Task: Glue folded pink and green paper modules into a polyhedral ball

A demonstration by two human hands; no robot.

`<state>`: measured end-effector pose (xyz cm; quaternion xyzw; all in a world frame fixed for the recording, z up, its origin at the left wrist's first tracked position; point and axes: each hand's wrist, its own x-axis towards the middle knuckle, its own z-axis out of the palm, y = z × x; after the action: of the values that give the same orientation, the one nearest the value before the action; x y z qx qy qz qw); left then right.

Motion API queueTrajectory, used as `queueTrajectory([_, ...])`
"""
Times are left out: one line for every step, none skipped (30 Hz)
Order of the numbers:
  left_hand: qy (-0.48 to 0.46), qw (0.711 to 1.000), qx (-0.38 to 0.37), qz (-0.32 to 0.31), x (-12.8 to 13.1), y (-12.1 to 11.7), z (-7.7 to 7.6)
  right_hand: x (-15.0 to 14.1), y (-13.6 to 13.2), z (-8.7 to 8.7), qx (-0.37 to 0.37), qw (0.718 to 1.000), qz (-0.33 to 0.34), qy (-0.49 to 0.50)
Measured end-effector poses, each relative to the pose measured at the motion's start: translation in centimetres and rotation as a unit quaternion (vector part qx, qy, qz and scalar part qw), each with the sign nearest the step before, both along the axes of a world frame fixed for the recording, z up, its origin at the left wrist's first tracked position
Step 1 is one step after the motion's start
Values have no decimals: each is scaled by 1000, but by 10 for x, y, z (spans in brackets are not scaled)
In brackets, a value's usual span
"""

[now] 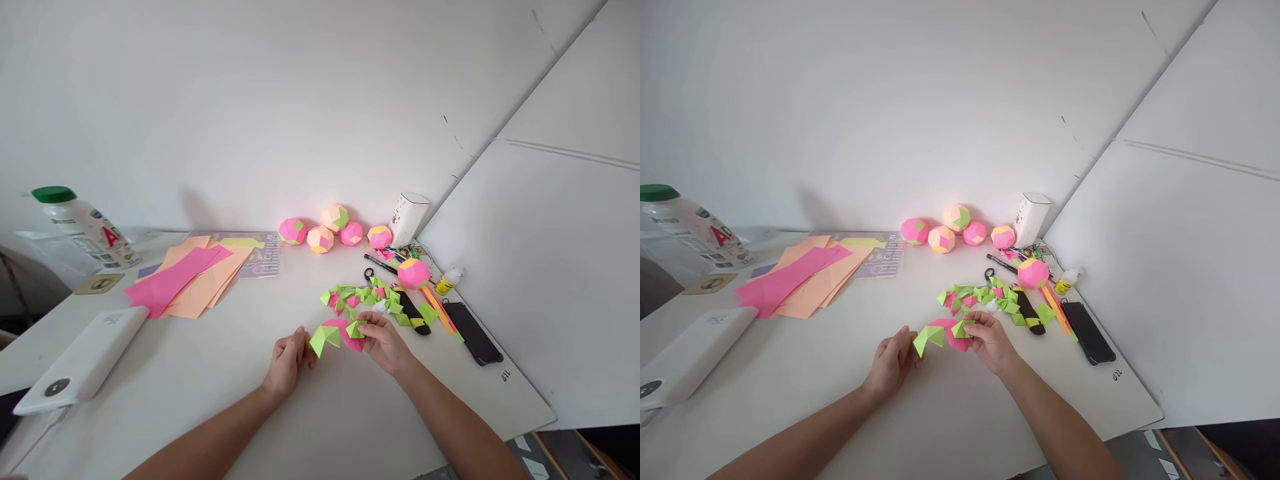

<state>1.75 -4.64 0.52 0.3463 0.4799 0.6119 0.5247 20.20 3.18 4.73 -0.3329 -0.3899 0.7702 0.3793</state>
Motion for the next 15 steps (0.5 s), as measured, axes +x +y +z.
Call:
queueTrajectory([24,999,1,31,0,0,0,1,2,-1,-5,1000,4,0])
queueTrajectory([54,997,2,53,-1,0,1,1,3,-3,-10,1000,10,0])
queueTrajectory([79,995,5,67,-1,1,1,2,4,-5,-15,1000,17,-1])
queueTrajectory([97,993,10,66,-2,2,2,2,5,-6,-19,999,26,0])
queueTrajectory([102,993,16,51,-3,3,2,2,5,-8,-22,999,39,1])
queueTrajectory([94,995,26,24,-3,3,3,2,4,-9,-21,998,53,3])
queueTrajectory([74,996,37,-18,-3,3,3,1,4,-11,-18,998,66,6])
queueTrajectory([47,995,48,-67,-2,3,3,0,2,-12,-14,997,78,10])
queueTrajectory([17,991,60,-122,0,2,3,0,1,-13,-11,996,88,13])
queueTrajectory([-13,981,64,-183,2,0,2,-1,-1,-13,-11,995,96,17])
queueTrajectory([-36,970,67,-230,3,-1,2,-2,-3,-13,-14,994,102,22])
queueTrajectory([-52,961,67,-264,5,-3,1,-3,-5,-13,-20,994,105,28])
queueTrajectory([-61,955,66,-284,6,-4,1,-3,-6,-13,-28,993,107,33])
queueTrajectory([-66,953,65,-289,7,-5,0,-4,-8,-12,-36,993,108,39])
queueTrajectory([-70,954,63,-286,7,-5,-1,-4,-9,-12,-43,992,108,44])
